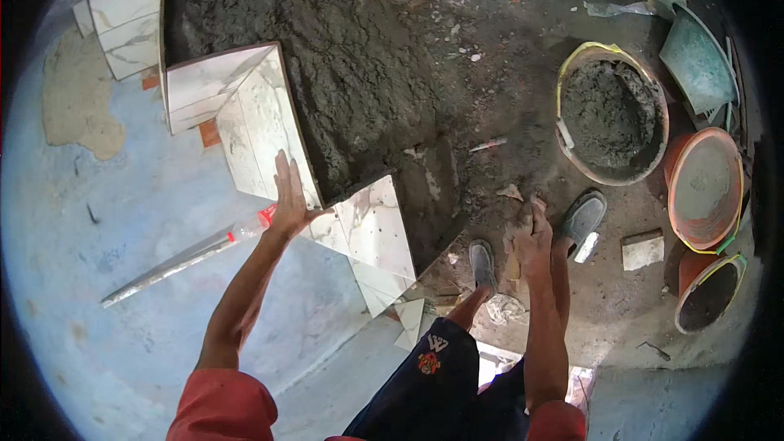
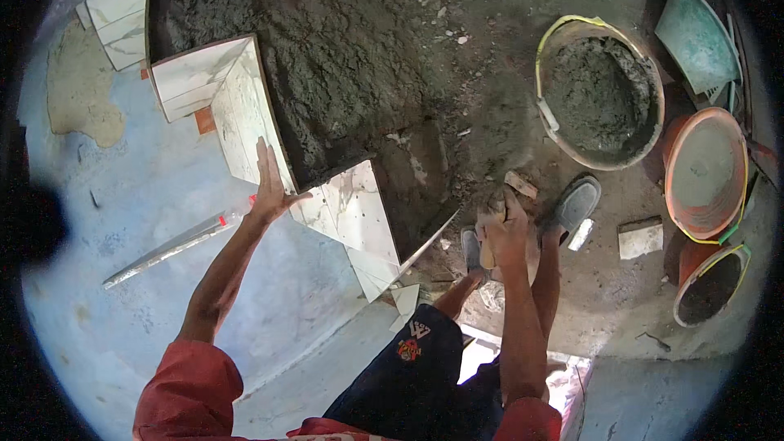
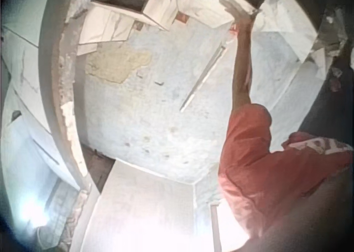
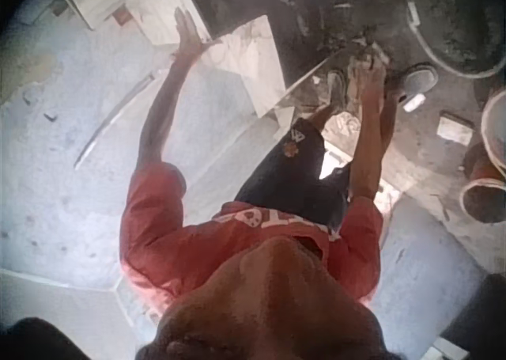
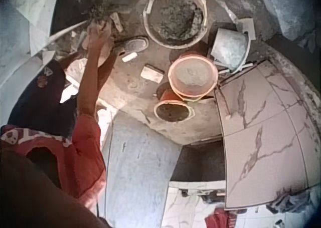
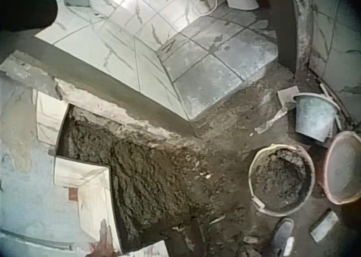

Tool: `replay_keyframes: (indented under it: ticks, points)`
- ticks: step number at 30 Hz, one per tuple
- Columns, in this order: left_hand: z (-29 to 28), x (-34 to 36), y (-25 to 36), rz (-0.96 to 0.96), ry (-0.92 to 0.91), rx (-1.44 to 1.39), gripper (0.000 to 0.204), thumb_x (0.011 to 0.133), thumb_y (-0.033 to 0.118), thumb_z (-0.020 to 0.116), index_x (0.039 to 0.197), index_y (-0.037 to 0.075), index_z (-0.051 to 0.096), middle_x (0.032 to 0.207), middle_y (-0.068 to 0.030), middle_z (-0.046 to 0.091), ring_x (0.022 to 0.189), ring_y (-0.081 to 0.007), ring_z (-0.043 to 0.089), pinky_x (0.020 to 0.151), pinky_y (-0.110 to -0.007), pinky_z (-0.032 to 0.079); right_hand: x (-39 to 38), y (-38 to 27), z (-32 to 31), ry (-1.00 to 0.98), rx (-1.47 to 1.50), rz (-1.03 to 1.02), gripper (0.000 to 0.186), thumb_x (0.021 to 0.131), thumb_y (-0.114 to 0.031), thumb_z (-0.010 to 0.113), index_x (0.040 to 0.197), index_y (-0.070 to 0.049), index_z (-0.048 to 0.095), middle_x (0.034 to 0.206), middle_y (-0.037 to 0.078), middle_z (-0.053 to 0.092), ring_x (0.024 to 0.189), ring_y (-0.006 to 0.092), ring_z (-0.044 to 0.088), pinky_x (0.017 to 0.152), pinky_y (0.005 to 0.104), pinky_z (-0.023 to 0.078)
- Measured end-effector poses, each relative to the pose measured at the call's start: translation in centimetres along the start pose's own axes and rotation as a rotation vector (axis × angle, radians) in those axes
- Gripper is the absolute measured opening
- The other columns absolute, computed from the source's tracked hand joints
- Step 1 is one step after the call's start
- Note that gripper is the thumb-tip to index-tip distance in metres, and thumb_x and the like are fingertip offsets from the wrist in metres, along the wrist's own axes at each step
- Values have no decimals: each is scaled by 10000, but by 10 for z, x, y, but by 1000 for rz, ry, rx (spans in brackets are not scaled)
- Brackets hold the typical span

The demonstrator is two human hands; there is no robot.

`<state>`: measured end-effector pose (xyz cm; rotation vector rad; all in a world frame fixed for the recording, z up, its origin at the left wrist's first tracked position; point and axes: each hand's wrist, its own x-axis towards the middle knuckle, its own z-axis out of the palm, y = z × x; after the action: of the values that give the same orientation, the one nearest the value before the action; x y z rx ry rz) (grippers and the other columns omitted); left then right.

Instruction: The person scoops cement from a bucket and spreads it onto a brick base using a trowel. The person then applies mortar to tiles and installs them onto the base by hand.

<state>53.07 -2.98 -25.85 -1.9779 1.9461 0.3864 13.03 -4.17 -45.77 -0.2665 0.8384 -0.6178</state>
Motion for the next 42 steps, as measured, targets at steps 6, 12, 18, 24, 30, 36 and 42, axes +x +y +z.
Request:
replay_keyframes:
  ticks: [6,12,18,24,30,36,42]
  points:
    - [8,-4,-10,38,30,-65,1059,704,446,650,1394,45,-48,1423,-261,-105,1316,-430,-86,982,-633,79,11,2,54,639,-406,-662,306,747,-30,527,1035,46,460,828,57,515,636,141,483,488,288,417]
    - [13,-1,-2,33,17,-59,1107,637,186,751,1388,29,-48,1415,-265,-131,1312,-428,-105,991,-621,85,49,115,121,627,-702,-840,187,789,-179,573,923,-48,567,707,90,595,533,231,555,483,342,458]
    - [-1,-6,-2,-41,-16,-80,1132,598,120,765,1382,12,-44,1417,-256,-136,1308,-434,-107,991,-627,97,-101,114,194,34,-769,-501,374,727,-266,629,1016,-47,537,808,144,574,776,299,587,634,412,474]
    - [15,-16,-36,28,7,-48,1002,764,569,524,1389,14,-29,1429,-245,-115,1320,-403,-111,1003,-600,19,-96,-7,24,434,-1106,-253,539,767,-249,603,1218,-13,425,1049,191,553,929,327,558,759,434,461]
    - [4,3,-5,32,46,-106,997,701,160,669,1384,4,-40,1431,-249,-92,1327,-404,-60,1040,-532,24,46,-154,-135,705,-2051,-50,187,818,-161,476,906,-30,576,878,178,599,816,301,609,654,394,508]
    - [2,7,-2,25,23,-83,1119,493,-122,606,1381,13,-62,1425,-262,-64,1326,-409,0,1078,-431,87,127,-140,-117,376,-2404,30,219,796,-162,533,977,-41,563,855,150,611,795,254,621,554,342,512]
    - [8,2,-8,5,-9,13,1170,432,-118,592,1381,30,-76,1425,-261,-54,1333,-381,40,1079,-394,117,55,-140,-149,259,-2155,107,289,785,-253,593,986,-48,560,825,152,625,785,291,619,655,379,506]
